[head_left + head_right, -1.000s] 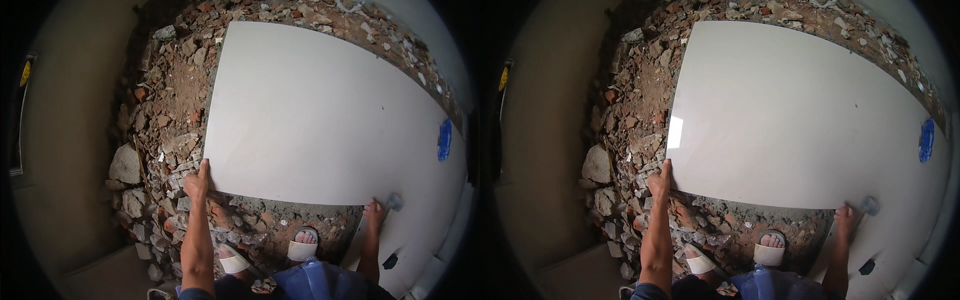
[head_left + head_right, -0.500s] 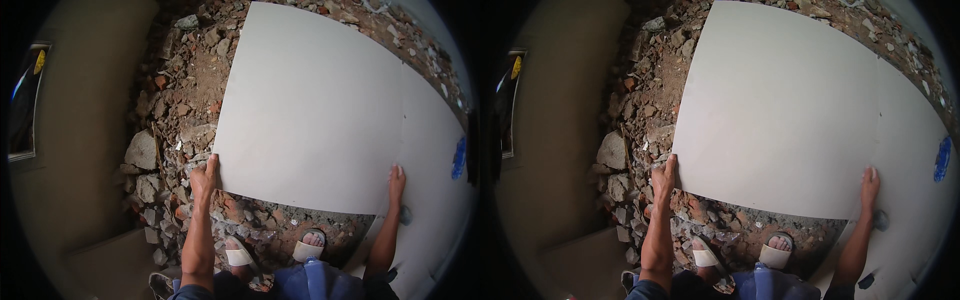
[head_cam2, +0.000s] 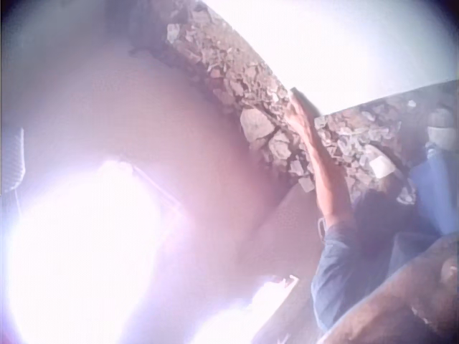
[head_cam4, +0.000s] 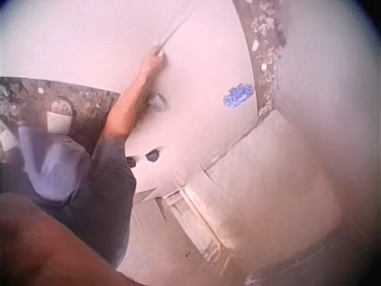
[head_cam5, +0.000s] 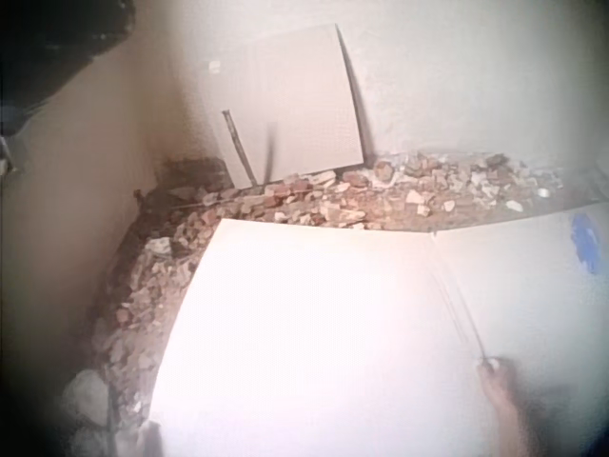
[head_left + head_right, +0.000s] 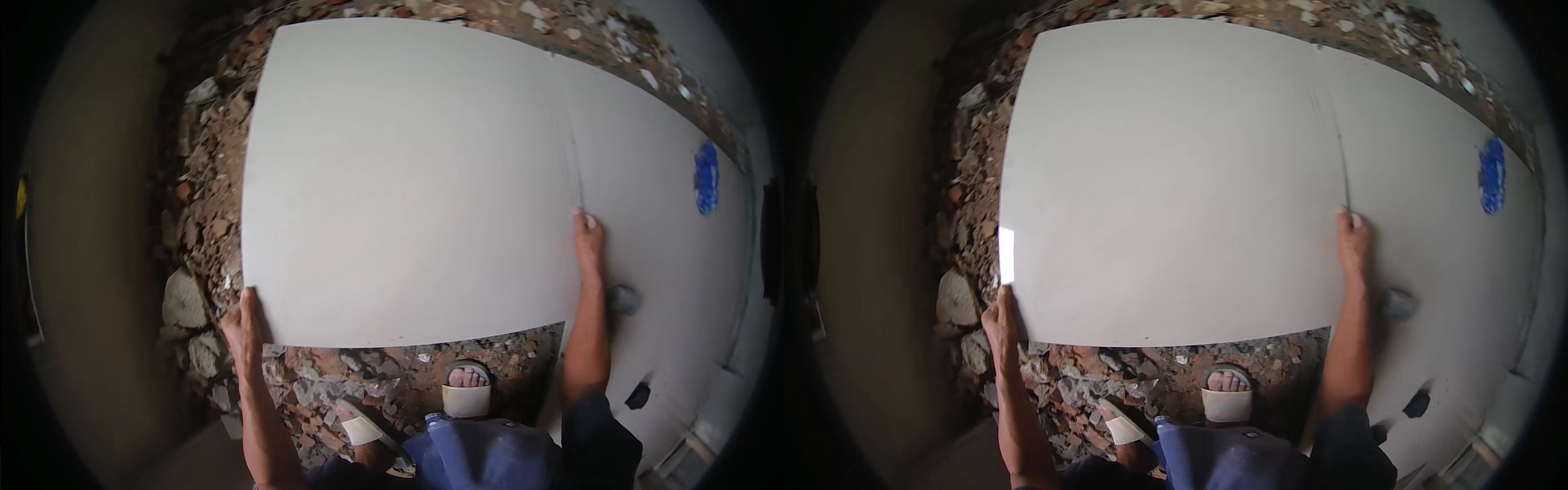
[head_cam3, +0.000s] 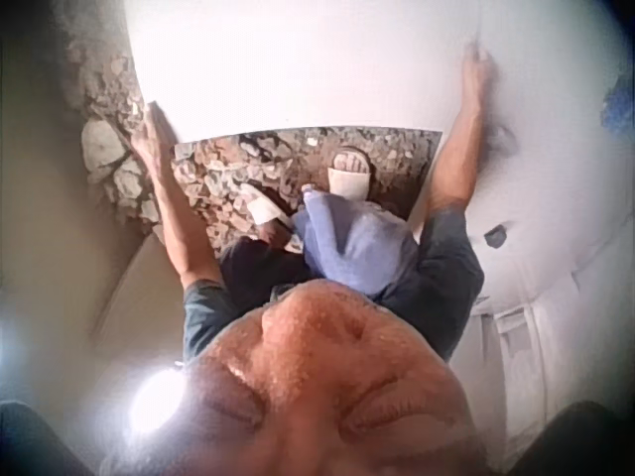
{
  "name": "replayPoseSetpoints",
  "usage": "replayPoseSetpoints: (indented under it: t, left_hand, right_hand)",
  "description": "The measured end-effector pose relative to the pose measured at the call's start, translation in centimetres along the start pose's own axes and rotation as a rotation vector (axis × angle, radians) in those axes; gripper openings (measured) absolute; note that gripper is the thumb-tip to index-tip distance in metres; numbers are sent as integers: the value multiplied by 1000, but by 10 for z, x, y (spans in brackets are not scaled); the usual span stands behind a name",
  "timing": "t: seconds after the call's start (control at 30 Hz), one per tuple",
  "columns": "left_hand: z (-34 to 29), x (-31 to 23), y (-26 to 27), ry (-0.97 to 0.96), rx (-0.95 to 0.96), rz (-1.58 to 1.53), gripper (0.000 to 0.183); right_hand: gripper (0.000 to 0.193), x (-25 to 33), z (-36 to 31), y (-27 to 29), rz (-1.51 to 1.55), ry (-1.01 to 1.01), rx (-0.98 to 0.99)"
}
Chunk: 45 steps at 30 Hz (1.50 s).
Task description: The person spreads cement on a debris-covered floor using a trowel, then places a large white tile onto the cement and taps it with a rubber mallet to level it. The person lifts the tile, spreads more cement, and continues the process.
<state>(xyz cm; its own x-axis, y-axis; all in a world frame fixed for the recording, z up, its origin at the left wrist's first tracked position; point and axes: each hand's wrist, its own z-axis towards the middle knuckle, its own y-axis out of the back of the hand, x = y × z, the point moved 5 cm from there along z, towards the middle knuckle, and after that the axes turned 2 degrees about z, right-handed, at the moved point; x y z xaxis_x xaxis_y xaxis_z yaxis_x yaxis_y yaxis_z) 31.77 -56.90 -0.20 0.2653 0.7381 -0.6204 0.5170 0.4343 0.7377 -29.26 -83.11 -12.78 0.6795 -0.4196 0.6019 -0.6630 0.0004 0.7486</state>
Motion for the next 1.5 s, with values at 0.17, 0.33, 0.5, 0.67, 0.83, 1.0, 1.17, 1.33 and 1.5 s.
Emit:
replayPoseSetpoints:
  t: [0.17,0.33,0.5,0.67,0.83,1.0,1.17,1.33,1.5]
  left_hand:
    - [-15,-20,25,-60,61,190,60]
    - [-21,-11,66,-140,123,125,60]
    - [-8,45,96,-97,108,62,60]
    - [24,110,82,36,163,-109,60]
    - [40,161,54,78,194,-236,66]
    - [53,189,55,12,244,-130,73]
    - [69,206,58,10,215,52,75]
    - [72,226,56,81,173,215,82]
    - [47,163,134,-35,143,86,84]
  right_hand:
    - [80,-5,14,-5,338,-178,-13]
    - [103,14,-28,4,415,-266,-86]
    - [107,76,-74,15,408,-77,-100]
    - [98,177,-79,32,249,127,-49]
    - [87,252,-87,47,170,136,56]
    - [62,303,-120,53,-49,364,18]
    - [35,378,-206,81,-126,505,144]
    - [29,468,-318,89,-116,731,139]
    - [37,547,-411,62,-99,894,162]
